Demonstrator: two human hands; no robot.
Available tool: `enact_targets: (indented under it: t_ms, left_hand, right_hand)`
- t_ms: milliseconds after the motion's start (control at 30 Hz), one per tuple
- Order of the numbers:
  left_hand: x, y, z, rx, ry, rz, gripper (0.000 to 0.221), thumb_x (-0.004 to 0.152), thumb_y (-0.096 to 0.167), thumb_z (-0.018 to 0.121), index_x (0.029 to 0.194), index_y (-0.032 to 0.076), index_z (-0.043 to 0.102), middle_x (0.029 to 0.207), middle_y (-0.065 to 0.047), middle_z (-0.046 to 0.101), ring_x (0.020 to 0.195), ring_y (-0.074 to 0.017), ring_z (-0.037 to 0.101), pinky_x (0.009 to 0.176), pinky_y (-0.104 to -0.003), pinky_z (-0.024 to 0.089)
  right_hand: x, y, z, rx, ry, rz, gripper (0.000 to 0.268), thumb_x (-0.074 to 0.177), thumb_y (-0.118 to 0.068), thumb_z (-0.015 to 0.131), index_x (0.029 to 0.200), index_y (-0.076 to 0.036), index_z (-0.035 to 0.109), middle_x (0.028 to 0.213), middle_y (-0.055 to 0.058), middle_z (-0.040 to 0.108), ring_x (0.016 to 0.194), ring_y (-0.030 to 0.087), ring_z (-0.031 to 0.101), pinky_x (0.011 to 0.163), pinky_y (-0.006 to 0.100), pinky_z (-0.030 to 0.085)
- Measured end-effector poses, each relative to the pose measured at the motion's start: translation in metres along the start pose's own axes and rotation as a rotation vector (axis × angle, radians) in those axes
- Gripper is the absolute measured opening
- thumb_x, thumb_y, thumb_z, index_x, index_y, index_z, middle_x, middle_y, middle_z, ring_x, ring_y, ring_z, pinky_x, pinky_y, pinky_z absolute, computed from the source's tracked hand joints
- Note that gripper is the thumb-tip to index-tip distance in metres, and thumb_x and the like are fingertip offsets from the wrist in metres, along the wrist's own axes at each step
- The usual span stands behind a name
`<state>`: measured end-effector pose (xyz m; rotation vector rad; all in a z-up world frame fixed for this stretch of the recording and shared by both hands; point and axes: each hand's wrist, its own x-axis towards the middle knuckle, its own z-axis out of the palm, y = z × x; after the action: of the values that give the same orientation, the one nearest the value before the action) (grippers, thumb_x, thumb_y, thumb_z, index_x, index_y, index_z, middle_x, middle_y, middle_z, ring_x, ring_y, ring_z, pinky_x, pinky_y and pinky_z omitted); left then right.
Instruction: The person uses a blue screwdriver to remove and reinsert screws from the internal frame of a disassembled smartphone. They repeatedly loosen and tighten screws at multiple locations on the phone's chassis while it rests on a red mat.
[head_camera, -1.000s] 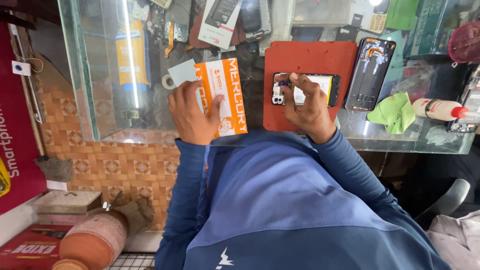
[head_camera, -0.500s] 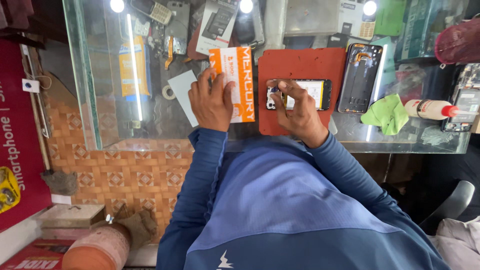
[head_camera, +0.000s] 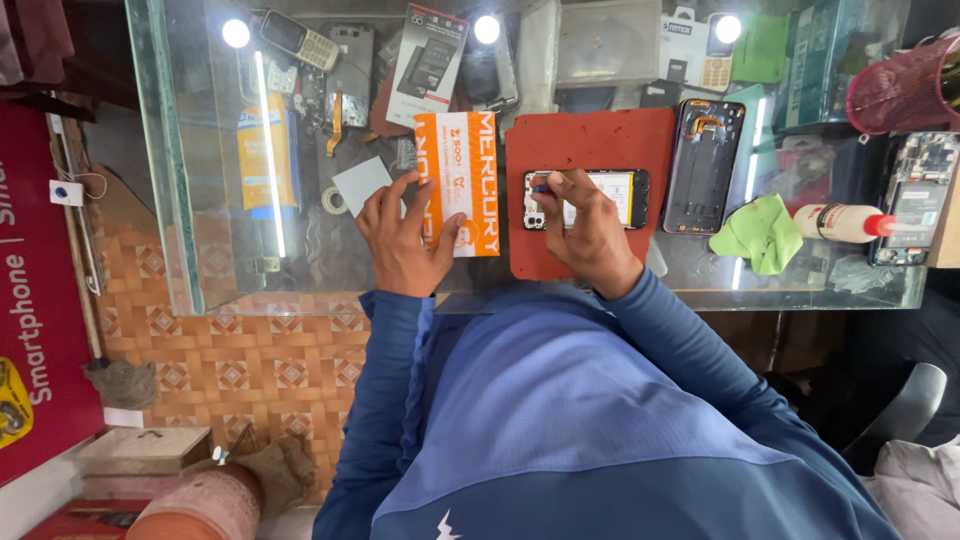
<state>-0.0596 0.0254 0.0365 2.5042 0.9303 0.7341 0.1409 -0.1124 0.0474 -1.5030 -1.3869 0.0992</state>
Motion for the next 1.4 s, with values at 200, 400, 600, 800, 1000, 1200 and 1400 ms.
enact_targets:
  t_ms: [200, 400, 600, 800, 1000, 1200, 1400]
  left_hand:
    - [0.006, 0.016, 0.005, -0.003, 0.058, 0.019, 0.036, 0.092, 0.022, 0.078, 0.123, 0.005, 0.069, 0.135, -0.011, 0.059, 0.120, -0.0358, 0.053, 0.103, -0.051, 0.039]
    - [0.009, 0.049, 0.011, -0.242, 0.031, 0.076, 0.019, 0.093, 0.004, 0.074, 0.112, 0.004, 0.070, 0.120, -0.009, 0.063, 0.112, -0.0314, 0.060, 0.096, -0.044, 0.050]
    - [0.025, 0.092, 0.033, -0.382, -0.076, 0.228, 0.020, 0.093, 0.003, 0.075, 0.113, 0.005, 0.070, 0.114, -0.008, 0.064, 0.108, -0.0311, 0.061, 0.093, -0.042, 0.052]
    - [0.039, 0.104, 0.049, -0.321, -0.101, 0.303, 0.020, 0.093, 0.008, 0.074, 0.113, 0.006, 0.069, 0.115, -0.008, 0.065, 0.109, -0.0312, 0.061, 0.095, -0.045, 0.049]
    - [0.039, 0.089, 0.047, -0.306, -0.101, 0.241, 0.019, 0.095, 0.008, 0.073, 0.113, 0.005, 0.068, 0.116, -0.008, 0.066, 0.110, -0.0318, 0.061, 0.097, -0.045, 0.049]
    - [0.037, 0.082, 0.049, -0.301, -0.102, 0.222, 0.019, 0.096, 0.007, 0.072, 0.114, 0.003, 0.067, 0.116, -0.009, 0.066, 0.110, -0.0317, 0.061, 0.096, -0.045, 0.049]
    - [0.039, 0.084, 0.050, -0.337, -0.102, 0.254, 0.020, 0.094, 0.004, 0.074, 0.112, 0.002, 0.066, 0.114, -0.010, 0.067, 0.108, -0.0325, 0.062, 0.095, -0.045, 0.050]
  right_hand:
    - [-0.003, 0.002, -0.003, -0.051, -0.029, 0.021, 0.057, 0.098, 0.009, 0.075, 0.133, -0.010, 0.034, 0.105, 0.018, 0.067, 0.092, 0.033, 0.074, 0.075, 0.038, 0.060]
    - [-0.024, -0.003, -0.039, -0.196, 0.112, -0.087, 0.071, 0.096, 0.012, 0.072, 0.146, -0.009, 0.025, 0.105, 0.020, 0.066, 0.092, 0.032, 0.073, 0.079, 0.040, 0.059]
    - [-0.057, 0.021, -0.135, 0.065, 0.396, 0.693, 0.056, 0.100, 0.010, 0.051, 0.153, -0.004, 0.037, 0.098, 0.011, 0.068, 0.078, 0.008, 0.058, 0.070, 0.023, 0.045]
    - [-0.057, 0.030, -0.172, -0.569, 0.002, 0.471, 0.003, 0.098, 0.002, 0.070, 0.098, 0.003, 0.067, 0.090, 0.016, 0.065, 0.080, 0.033, 0.064, 0.074, 0.040, 0.050]
    - [-0.054, 0.030, -0.159, -0.699, -0.112, 0.557, 0.008, 0.097, -0.007, 0.074, 0.095, -0.002, 0.068, 0.089, 0.012, 0.064, 0.079, 0.037, 0.065, 0.068, 0.045, 0.049]
    - [-0.054, 0.038, -0.152, -0.810, -0.176, 0.548, 0.007, 0.100, -0.011, 0.071, 0.100, -0.005, 0.069, 0.093, 0.012, 0.065, 0.078, 0.036, 0.065, 0.067, 0.046, 0.051]
    - [-0.055, 0.049, -0.151, -0.884, -0.293, 0.588, 0.011, 0.096, -0.011, 0.069, 0.102, -0.003, 0.064, 0.092, 0.016, 0.066, 0.074, 0.039, 0.065, 0.065, 0.050, 0.051]
